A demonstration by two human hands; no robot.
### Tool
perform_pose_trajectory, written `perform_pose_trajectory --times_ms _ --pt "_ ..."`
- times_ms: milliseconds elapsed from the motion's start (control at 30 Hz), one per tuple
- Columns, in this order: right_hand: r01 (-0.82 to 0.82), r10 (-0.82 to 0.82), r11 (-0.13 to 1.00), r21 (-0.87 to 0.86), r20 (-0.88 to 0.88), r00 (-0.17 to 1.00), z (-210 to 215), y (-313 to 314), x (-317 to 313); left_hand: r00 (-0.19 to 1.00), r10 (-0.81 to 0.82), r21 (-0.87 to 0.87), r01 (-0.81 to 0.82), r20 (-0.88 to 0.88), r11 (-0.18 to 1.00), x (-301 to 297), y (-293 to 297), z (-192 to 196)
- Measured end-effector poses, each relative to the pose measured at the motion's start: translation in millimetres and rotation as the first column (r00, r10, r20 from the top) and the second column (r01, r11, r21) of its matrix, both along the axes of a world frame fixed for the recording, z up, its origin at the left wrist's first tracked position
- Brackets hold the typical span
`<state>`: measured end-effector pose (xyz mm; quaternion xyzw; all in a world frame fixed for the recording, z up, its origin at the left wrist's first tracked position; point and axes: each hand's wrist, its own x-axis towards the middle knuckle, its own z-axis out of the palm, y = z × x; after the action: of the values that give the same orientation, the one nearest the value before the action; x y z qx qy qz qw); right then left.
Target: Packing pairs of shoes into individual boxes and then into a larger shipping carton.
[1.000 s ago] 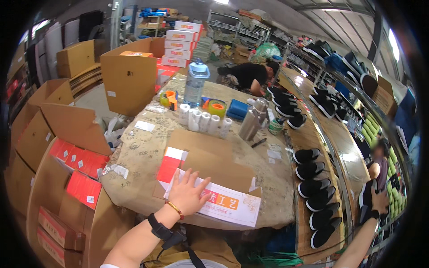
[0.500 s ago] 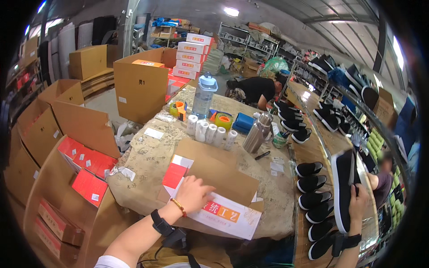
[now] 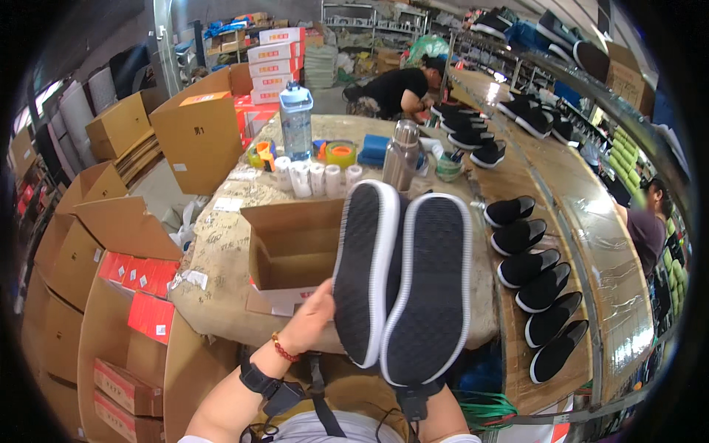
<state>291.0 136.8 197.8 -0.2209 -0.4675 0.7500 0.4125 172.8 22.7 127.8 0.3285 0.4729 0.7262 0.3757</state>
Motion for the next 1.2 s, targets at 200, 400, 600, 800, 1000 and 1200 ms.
perform_pose_trajectory --times_ms 200,400,600,800,1000,1200 --pt "-0.390 0.140 0.808 -0.441 -0.500 0.854 -61.4 3.3 21.0 0.430 0.471 0.244 -0.484 -0.770 0.840 -32.5 5.6 49.0" --pt "-0.467 0.157 0.739 -0.486 -0.550 0.820 -118.8 27.2 16.6 0.053 0.116 0.066 -0.566 -0.992 0.822 -68.1 -0.8 -20.7" --pt "-0.464 0.271 0.776 -0.427 -0.439 0.857 -85.4 24.9 1.5 0.003 0.089 0.080 -0.411 -0.996 0.908 -81.9 -3.1 2.8" --pt "-0.205 0.056 0.911 -0.359 -0.386 0.921 -35.1 42.2 -21.4 0.031 0.403 0.263 -0.712 -0.915 0.651 -172.1 -52.5 10.2" --pt "-0.358 -0.530 -0.087 0.930 0.261 0.807 -68.9 60.5 -103.9 0.729 0.355 -0.074 -0.484 -0.585 0.872 -189.0 -23.4 -36.0" --pt "-0.036 -0.455 0.020 0.999 0.041 0.890 -36.6 95.2 -75.0 0.340 0.273 -0.047 -0.699 -0.900 0.714 -166.3 -6.2 -30.1"
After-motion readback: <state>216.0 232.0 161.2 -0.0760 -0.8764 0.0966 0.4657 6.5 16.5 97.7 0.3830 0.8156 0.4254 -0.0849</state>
